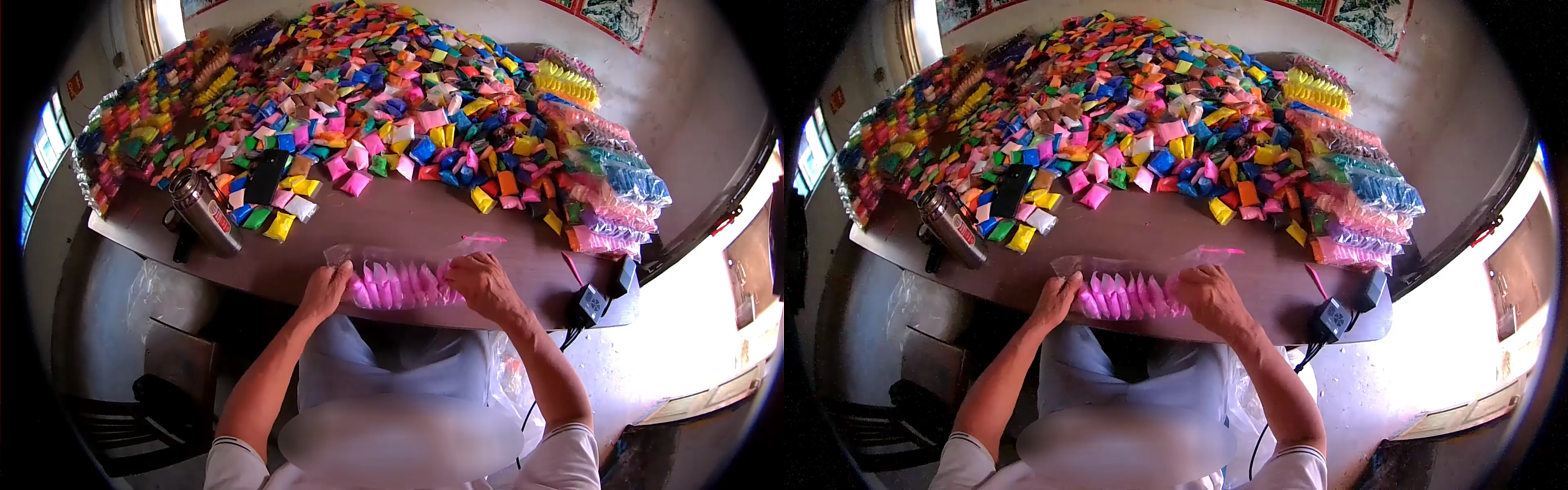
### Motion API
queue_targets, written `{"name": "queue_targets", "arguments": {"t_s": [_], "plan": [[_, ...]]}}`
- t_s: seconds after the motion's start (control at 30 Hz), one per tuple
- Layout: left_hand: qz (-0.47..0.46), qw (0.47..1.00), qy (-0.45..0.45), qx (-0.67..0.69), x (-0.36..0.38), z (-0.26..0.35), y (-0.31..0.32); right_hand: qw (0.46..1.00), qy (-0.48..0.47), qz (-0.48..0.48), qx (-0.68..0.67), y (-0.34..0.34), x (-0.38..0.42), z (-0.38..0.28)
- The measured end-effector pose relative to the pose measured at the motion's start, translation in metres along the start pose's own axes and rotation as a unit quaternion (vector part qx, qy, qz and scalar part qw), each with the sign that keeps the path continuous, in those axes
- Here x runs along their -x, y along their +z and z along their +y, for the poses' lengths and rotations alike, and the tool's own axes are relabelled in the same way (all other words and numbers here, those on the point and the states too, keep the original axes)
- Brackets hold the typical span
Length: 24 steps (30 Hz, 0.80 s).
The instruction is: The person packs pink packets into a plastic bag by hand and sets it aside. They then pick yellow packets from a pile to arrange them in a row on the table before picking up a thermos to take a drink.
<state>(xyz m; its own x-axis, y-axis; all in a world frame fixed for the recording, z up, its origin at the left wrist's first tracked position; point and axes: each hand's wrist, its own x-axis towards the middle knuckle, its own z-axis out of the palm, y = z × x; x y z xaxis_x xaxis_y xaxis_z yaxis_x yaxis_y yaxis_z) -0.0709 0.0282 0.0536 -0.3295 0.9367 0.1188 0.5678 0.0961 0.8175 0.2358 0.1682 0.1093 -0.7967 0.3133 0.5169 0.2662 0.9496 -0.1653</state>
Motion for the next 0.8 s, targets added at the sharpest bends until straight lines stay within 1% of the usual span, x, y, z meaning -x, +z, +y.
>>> {"name": "queue_targets", "arguments": {"t_s": [0.03,0.07,0.1,0.13,0.17,0.2,0.23,0.27,0.3,0.33,0.37,0.43,0.5,0.53,0.57,0.6,0.63,0.67,0.73,0.77,0.8], "plan": [[0.000,1.000,0.000,-0.001,-0.001,0.007,-0.002,1.000,-0.005,-0.025,-0.012,0.001,-0.004,0.006],[-0.007,0.998,-0.033,0.043,0.000,0.014,-0.004,1.000,-0.004,-0.023,-0.012,0.006,-0.007,0.015],[-0.013,0.994,-0.066,0.087,-0.001,0.022,-0.007,0.999,-0.014,-0.018,-0.039,0.011,-0.014,0.022],[-0.012,0.994,-0.066,0.085,-0.004,0.019,-0.007,0.997,-0.025,-0.014,-0.067,0.014,-0.019,0.028],[0.011,0.995,-0.036,0.096,-0.007,0.010,-0.005,0.997,-0.026,-0.013,-0.068,0.015,-0.022,0.034],[0.035,0.994,-0.006,0.105,-0.010,0.006,-0.006,0.993,0.014,-0.072,-0.094,0.013,-0.026,0.034],[0.038,0.994,-0.008,0.102,-0.011,0.003,-0.007,0.983,0.054,-0.129,-0.120,0.012,-0.030,0.034],[0.059,0.992,-0.017,0.108,-0.012,0.000,-0.007,0.983,0.052,-0.129,-0.124,0.010,-0.033,0.033],[0.080,0.990,-0.026,0.114,-0.013,-0.002,-0.009,0.973,0.090,-0.180,-0.111,0.009,-0.035,0.032],[0.082,0.990,-0.027,0.110,-0.013,-0.005,-0.012,0.960,0.128,-0.231,-0.097,0.009,-0.036,0.032],[0.094,0.989,-0.026,0.109,-0.012,-0.009,-0.015,0.960,0.126,-0.230,-0.100,0.012,-0.035,0.034],[0.106,0.988,-0.024,0.106,-0.012,-0.008,-0.018,0.961,0.143,-0.172,-0.160,0.016,-0.031,0.034],[0.134,0.989,0.013,0.062,-0.011,-0.003,-0.019,0.958,0.151,-0.185,-0.160,0.015,-0.032,0.036],[0.135,0.989,0.013,0.061,-0.010,0.006,-0.018,0.954,0.158,-0.199,-0.161,0.013,-0.034,0.034],[0.147,0.987,0.043,0.048,-0.008,0.017,-0.017,0.954,0.157,-0.197,-0.161,0.011,-0.035,0.031],[0.158,0.984,0.074,0.034,-0.006,0.030,-0.017,0.954,0.177,-0.198,-0.141,0.008,-0.038,0.026],[0.140,0.988,0.058,0.004,-0.004,0.040,-0.018,0.953,0.197,-0.198,-0.120,0.007,-0.039,0.023],[0.140,0.988,0.059,0.002,-0.006,0.045,-0.015,0.953,0.197,-0.197,-0.121,0.013,-0.038,0.025],[0.130,0.984,0.125,0.007,-0.008,0.052,-0.009,0.972,0.106,-0.147,-0.147,0.023,-0.037,0.027],[0.109,0.987,0.117,0.009,-0.010,0.053,-0.006,0.972,0.107,-0.146,-0.147,0.027,-0.034,0.026],[0.108,0.987,0.119,0.009,-0.012,0.051,-0.002,0.978,0.091,-0.121,-0.142,0.026,-0.038,0.015]]}}
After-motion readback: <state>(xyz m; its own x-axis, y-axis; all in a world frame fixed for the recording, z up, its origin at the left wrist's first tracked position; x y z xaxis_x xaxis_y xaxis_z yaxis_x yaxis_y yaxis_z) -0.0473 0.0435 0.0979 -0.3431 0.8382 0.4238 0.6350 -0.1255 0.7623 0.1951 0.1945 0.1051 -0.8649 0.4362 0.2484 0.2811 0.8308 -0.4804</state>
